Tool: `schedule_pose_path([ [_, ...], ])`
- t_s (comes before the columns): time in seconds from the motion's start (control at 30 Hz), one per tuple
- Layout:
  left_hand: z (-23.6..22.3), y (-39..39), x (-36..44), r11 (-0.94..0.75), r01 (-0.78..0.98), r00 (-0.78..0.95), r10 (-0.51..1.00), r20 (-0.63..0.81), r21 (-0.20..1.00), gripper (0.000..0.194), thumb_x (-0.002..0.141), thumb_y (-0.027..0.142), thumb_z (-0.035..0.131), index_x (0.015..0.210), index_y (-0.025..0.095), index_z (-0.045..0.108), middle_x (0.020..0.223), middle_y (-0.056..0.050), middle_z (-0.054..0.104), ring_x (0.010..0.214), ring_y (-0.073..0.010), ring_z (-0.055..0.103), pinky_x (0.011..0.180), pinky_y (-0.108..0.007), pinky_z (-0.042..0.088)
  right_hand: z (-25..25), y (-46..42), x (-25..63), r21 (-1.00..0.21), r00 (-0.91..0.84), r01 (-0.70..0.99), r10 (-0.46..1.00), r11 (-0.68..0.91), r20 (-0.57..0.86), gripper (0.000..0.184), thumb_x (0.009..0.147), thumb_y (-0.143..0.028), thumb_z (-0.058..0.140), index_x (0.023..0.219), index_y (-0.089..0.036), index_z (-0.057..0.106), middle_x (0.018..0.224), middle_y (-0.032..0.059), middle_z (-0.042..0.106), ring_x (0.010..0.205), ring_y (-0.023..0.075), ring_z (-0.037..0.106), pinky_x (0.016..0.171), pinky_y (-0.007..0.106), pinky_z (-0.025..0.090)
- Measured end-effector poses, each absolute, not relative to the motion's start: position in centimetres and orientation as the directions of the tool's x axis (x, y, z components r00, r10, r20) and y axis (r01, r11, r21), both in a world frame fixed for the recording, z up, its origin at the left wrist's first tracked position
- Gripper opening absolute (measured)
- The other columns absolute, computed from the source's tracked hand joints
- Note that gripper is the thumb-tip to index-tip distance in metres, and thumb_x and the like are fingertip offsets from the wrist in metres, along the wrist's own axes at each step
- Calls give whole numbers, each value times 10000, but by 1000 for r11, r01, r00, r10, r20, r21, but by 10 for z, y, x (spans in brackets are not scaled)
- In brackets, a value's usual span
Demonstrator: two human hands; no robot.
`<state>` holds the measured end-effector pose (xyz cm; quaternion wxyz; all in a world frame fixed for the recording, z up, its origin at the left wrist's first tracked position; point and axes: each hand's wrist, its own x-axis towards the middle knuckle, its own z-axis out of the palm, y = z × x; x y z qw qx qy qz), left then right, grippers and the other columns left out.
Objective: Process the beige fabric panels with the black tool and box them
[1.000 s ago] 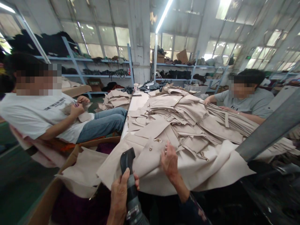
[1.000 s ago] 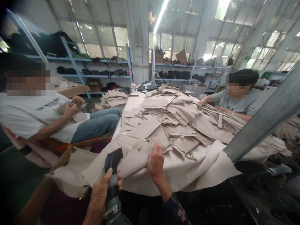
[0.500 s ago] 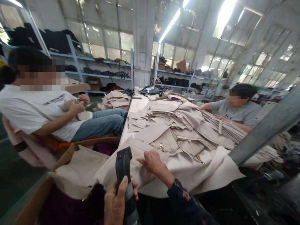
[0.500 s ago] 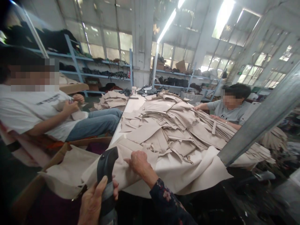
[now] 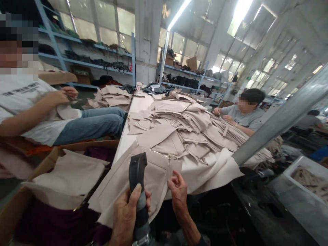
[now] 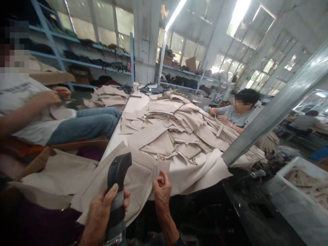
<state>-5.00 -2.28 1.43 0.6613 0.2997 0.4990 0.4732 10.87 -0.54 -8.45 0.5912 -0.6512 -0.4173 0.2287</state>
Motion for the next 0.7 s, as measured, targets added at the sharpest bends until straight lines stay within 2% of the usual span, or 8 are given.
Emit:
schedule_pose_path([
  [0.07,12,-28,-46,387,-284,87,921,-379,877,425,687,564,627,689,141,592,437,0,561,329,-91,452,311,-169,342,-87,-17,107,-994,575,-31,815,104,68,407,760,-260,571,1135,-101,584,694,-12,587,554,100,505,526,203,426],
  [0.13,11,-32,-43,395,-255,107,919,-381,882,425,692,566,621,689,142,597,435,0,556,332,-91,452,315,-168,344,-80,-23,105,-949,539,-282,842,142,-34,366,709,-228,627,1058,-123,661,688,-6,622,556,107,520,526,208,430],
  [0.3,16,-43,-44,373,-222,108,928,-358,901,404,699,548,634,701,146,600,458,-6,564,360,-104,477,330,-175,354,-51,-16,102,-806,381,-564,923,178,-63,332,645,-187,676,970,-144,732,773,42,718,680,175,622,617,259,493],
  [0.4,14,-50,-46,301,-218,69,954,-293,928,396,690,541,646,703,147,612,451,-12,566,392,-130,510,370,-201,398,-43,-2,99,-822,394,-537,918,190,-45,326,653,-201,650,959,-137,743,754,43,727,686,180,629,618,261,494],
  [0.53,8,-50,-52,250,-267,-2,966,-260,931,378,656,525,684,677,155,610,428,3,544,386,-136,506,419,-229,430,-45,17,96,-882,411,-441,911,166,-34,362,658,-182,579,976,-129,743,714,25,719,615,153,594,535,221,450],
  [0.7,8,-40,-67,242,-259,-226,926,-302,935,360,699,524,649,758,170,623,495,4,593,423,-140,522,391,-215,405,-51,22,102,-894,358,-424,934,146,-18,392,642,-130,517,955,-127,753,687,15,707,587,133,561,551,209,441],
])
